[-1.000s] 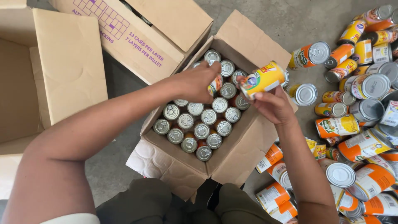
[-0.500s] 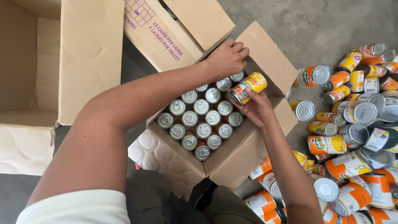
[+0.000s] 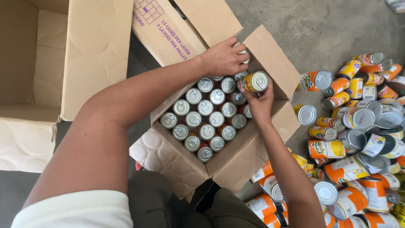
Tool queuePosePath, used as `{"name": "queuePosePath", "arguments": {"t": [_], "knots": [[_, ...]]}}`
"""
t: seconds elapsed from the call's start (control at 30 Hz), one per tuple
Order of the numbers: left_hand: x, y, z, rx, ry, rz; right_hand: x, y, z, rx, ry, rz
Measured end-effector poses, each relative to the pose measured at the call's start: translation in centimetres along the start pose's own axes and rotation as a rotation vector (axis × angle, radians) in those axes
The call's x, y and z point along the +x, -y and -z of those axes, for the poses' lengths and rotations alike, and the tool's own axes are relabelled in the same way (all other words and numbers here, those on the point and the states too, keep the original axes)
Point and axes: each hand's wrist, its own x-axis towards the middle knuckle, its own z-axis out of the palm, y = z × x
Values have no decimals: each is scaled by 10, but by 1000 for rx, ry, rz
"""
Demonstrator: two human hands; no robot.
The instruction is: The person picks up individual cans from a large pile on the floor and places them neatly into a cardboard box.
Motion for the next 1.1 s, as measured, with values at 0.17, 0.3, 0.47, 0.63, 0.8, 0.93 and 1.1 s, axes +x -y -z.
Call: {"name": "queuePosePath", "arguments": {"t": [0.17,0.3,0.47,0.63,0.8,0.93,1.1], "knots": [[-4,-2,-10,-4,-11,-9,10,-12,-16,-205,-85,183],[8,-8,-7,-97,7,56,15,-23,-24,-319,-133,266],[22,-28,-8,-168,-74,49,15,-54,-19,-180,-182,142],[24,-34,-24,-188,-37,-18,27,-97,-1,-149,-237,68],[23,-39,-26,-174,-32,-83,39,-129,14,-174,-228,-41],[19,-42,-12,-190,-34,-63,30,-86,26,-22,-142,-112],[24,-42,4,-201,168,44,-36,90,100,-196,395,-298]]}}
